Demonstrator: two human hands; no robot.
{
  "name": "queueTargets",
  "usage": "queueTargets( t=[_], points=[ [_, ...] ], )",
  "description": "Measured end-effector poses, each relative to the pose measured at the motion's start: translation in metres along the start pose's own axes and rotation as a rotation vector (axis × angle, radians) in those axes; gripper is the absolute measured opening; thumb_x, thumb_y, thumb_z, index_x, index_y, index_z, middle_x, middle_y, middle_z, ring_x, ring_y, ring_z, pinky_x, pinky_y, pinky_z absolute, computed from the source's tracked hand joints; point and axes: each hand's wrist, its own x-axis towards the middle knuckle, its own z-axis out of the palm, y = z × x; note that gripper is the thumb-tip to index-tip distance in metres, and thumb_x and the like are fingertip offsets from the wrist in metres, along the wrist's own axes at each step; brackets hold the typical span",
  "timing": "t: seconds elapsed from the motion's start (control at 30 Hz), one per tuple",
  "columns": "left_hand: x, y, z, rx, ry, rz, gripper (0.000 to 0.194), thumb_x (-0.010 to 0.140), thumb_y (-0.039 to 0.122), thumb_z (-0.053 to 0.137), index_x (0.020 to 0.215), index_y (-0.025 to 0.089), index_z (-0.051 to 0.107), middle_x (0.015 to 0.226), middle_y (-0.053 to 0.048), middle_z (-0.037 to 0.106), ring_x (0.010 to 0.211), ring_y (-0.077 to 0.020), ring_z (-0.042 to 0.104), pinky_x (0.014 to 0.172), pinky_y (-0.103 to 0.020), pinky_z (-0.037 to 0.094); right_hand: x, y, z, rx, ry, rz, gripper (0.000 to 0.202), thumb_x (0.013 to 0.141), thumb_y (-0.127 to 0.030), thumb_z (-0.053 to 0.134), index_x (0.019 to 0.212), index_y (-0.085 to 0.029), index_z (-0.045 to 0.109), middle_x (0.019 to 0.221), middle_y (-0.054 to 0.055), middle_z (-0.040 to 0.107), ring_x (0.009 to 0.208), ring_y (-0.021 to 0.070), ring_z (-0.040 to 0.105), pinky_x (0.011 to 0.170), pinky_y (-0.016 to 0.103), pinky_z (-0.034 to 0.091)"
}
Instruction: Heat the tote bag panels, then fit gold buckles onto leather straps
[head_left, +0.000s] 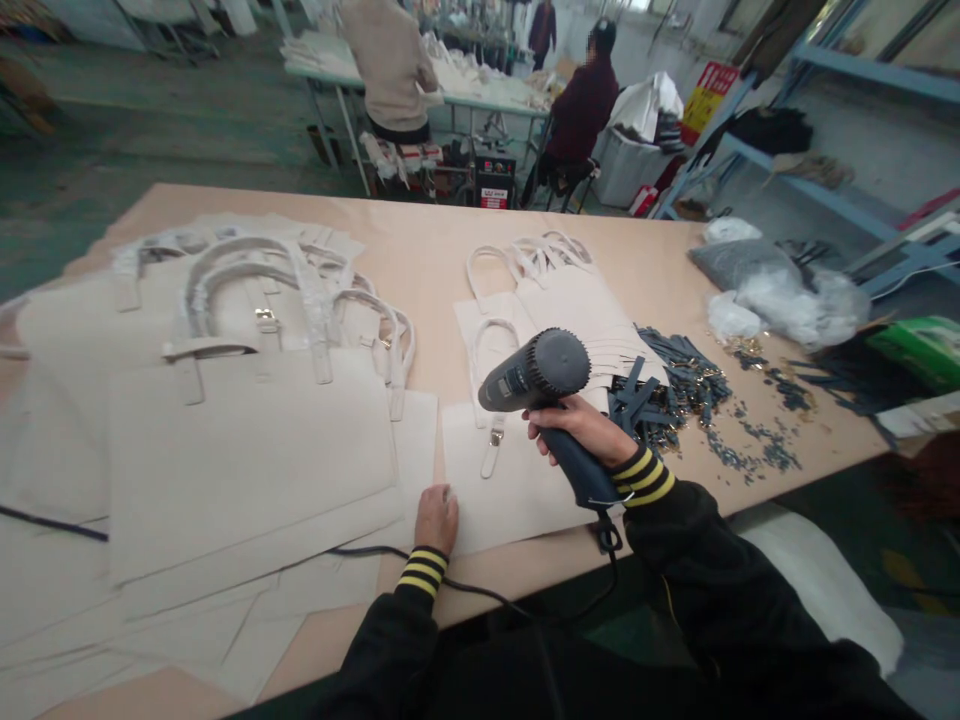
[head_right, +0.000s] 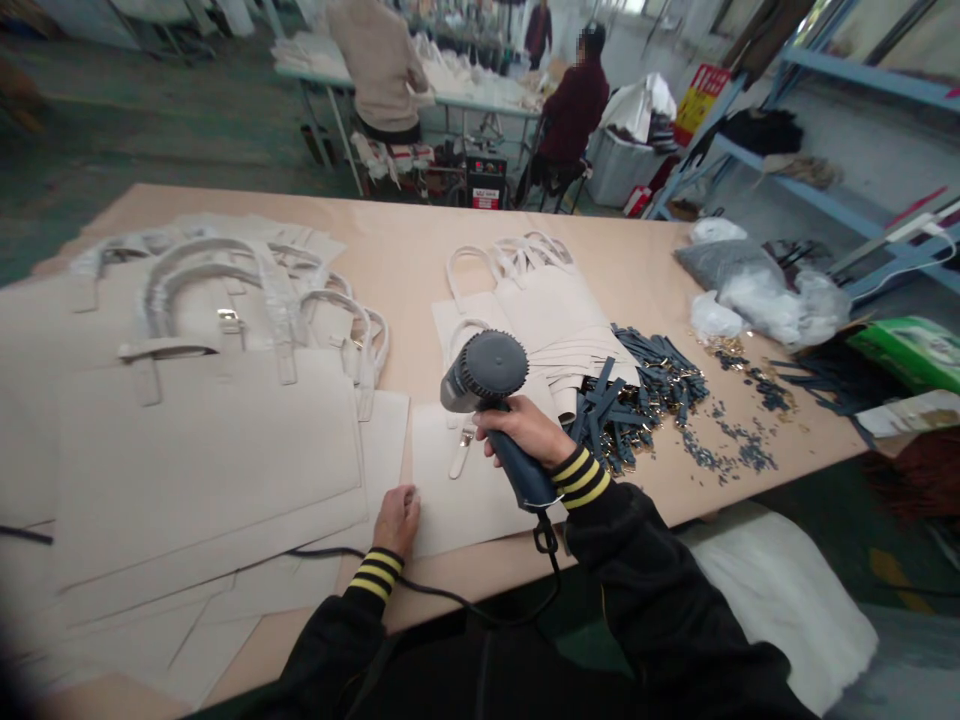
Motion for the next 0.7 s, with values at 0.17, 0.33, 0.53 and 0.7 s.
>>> queueTargets(
  t=[0.17, 0.33, 0.53, 0.7],
  points=[
    [-0.034, 0.002, -0.006, -0.016, -0.007, -0.048, 0.016, 0.072, 0.023, 0.043, 0.084, 0.016, 0.052, 0.081, -0.01, 0.056, 0.079, -0.0221, 0.057, 0.076, -0.039, 0.049, -0.002, 0.004, -0.01, 0.001, -0.004, 0.003, 0.024, 0.069, -0.03, 0.065, 0.081, -0.01, 0.057, 0.069, 0.006, 0.059, 0.051, 0.0129, 0.055, 0.039, 0.022, 0.048],
    [-0.075, 0.007, -0.017, -0.027, -0.025, -0.108, 0.005, 0.068, 0.023, 0.045, 0.069, 0.021, 0.049, 0.069, -0.006, 0.055, 0.073, -0.0232, 0.056, 0.077, -0.042, 0.047, -0.022, 0.006, -0.016, 0.008, -0.035, 0.004, 0.025, 0.069, -0.029, 0.065, 0.083, -0.01, 0.057, 0.07, 0.005, 0.059, 0.052, 0.0126, 0.055, 0.039, 0.022, 0.048],
    [-0.109, 0.006, -0.03, -0.108, 0.014, -0.298, 0.006, 0.068, 0.025, 0.045, 0.068, 0.021, 0.049, 0.069, -0.006, 0.06, 0.072, -0.0223, 0.06, 0.074, -0.041, 0.05, -0.061, 0.016, -0.014, -0.042, -0.194, 0.106, 0.026, 0.069, -0.028, 0.065, 0.086, -0.01, 0.056, 0.07, 0.004, 0.057, 0.051, 0.0117, 0.055, 0.039, 0.02, 0.047],
    [-0.116, -0.002, -0.045, -0.206, 0.154, -0.487, 0.017, 0.075, 0.024, 0.034, 0.079, 0.016, 0.048, 0.07, -0.007, 0.064, 0.064, -0.0164, 0.064, 0.06, -0.032, 0.055, -0.085, 0.048, -0.001, -0.017, -0.469, 0.263, 0.028, 0.068, -0.028, 0.066, 0.087, -0.01, 0.056, 0.069, 0.003, 0.057, 0.051, 0.0113, 0.055, 0.04, 0.019, 0.046]
  ],
)
